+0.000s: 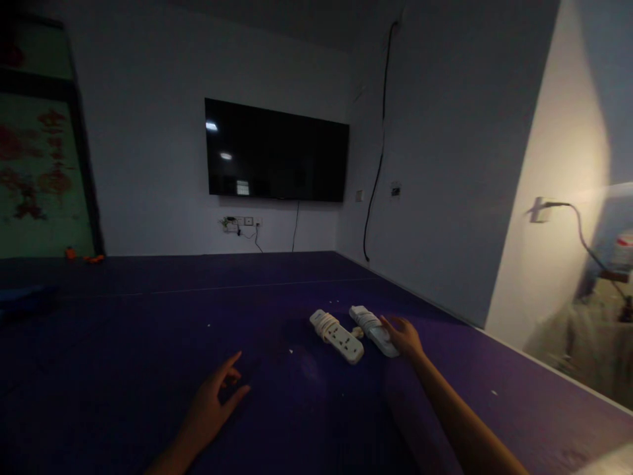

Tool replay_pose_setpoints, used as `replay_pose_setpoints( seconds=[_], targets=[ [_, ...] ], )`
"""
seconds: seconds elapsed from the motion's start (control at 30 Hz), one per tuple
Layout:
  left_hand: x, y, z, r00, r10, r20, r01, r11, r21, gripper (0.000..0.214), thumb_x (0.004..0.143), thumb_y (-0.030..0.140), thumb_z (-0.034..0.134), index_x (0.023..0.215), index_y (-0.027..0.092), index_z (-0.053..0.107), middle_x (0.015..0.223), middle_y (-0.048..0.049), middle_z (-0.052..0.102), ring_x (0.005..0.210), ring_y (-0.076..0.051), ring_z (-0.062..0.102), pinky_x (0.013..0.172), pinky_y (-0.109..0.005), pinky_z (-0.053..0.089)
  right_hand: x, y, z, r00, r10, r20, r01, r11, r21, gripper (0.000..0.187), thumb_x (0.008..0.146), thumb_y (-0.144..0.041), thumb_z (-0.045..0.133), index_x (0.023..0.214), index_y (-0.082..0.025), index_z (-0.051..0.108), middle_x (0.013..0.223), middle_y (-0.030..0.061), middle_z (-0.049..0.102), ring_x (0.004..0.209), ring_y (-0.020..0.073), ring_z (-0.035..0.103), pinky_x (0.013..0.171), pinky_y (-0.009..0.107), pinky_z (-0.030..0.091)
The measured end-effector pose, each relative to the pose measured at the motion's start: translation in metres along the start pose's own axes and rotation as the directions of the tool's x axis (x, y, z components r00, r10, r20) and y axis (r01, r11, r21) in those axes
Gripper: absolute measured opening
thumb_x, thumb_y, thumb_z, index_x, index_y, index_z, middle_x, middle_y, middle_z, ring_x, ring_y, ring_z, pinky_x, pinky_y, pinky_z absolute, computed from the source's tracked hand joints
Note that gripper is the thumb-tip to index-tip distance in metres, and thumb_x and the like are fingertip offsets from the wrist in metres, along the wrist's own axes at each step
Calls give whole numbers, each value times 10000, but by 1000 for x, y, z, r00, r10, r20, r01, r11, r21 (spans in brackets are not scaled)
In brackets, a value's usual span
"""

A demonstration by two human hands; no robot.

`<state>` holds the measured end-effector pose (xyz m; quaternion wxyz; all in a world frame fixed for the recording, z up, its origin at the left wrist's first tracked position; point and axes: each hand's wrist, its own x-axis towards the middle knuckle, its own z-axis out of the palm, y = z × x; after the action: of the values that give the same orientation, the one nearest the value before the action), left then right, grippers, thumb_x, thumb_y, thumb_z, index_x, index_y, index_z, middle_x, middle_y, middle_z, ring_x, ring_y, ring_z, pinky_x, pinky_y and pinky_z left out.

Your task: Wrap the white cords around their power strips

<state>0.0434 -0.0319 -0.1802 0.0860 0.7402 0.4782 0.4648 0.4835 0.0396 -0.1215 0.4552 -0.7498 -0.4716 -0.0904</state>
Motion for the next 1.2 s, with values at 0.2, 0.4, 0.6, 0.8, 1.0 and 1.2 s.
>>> replay_pose_setpoints(
  seconds=[0.2, 0.4, 0.6, 0.8, 1.0, 1.2],
  targets=[
    [1, -1, 0, 1000, -3, 7, 3, 1000, 13, 438, 773, 391, 538, 1187, 257, 493, 869, -32, 667, 806, -181, 641, 775, -356, 506, -57, -82, 2, 983, -151, -105, 175, 941, 290, 490, 840, -478, 349, 1017, -109, 618, 991, 148, 645, 877, 234, 592, 772, 323, 445],
    [2, 2, -3, 997, 44, 68, -46, 999, 22, 249, 787, 352, 514, 959, 216, 632, 854, -58, 685, 773, -185, 640, 722, -322, 514, -182, -183, 35, 759, -612, 221, 299, 630, 717, 261, 813, -377, 499, 965, -250, 669, 991, 52, 661, 945, 218, 581, 873, 345, 400],
    [2, 6, 1, 990, 112, 87, -117, 992, 47, 210, 767, 201, 486, 882, 214, 661, 836, -72, 684, 791, -197, 633, 736, -322, 509, -230, -207, 73, 726, -575, 377, 93, 625, 775, 351, 858, -440, 417, 971, -233, 677, 949, 75, 668, 898, 220, 601, 835, 331, 411],
    [2, 7, 3, 989, 55, 135, -59, 998, 22, 252, 744, 126, 479, 904, 193, 661, 952, -87, 680, 906, -196, 616, 834, -329, 475, -229, -203, 76, 578, -674, 460, 185, 657, 731, 453, 924, -400, 271, 883, -174, 662, 791, 73, 666, 711, 167, 602, 700, 274, 429],
    [0, 10, 0, 992, -4, 127, 8, 999, -31, 208, 762, 174, 479, 853, 175, 666, 899, -98, 683, 846, -203, 624, 766, -320, 481, -226, -202, 69, 458, -748, 480, 212, 617, 758, 314, 876, -410, 413, 919, -190, 633, 866, 52, 670, 786, 176, 613, 736, 265, 428],
    [3, 14, -5, 985, -48, 167, 61, 995, -74, 226, 716, 121, 479, 813, 187, 673, 888, -78, 683, 814, -200, 618, 728, -308, 470, -227, -203, 67, 444, -749, 491, 217, 622, 752, 300, 835, -402, 484, 997, -190, 621, 940, 62, 670, 833, 187, 618, 756, 274, 434]
  ],
)
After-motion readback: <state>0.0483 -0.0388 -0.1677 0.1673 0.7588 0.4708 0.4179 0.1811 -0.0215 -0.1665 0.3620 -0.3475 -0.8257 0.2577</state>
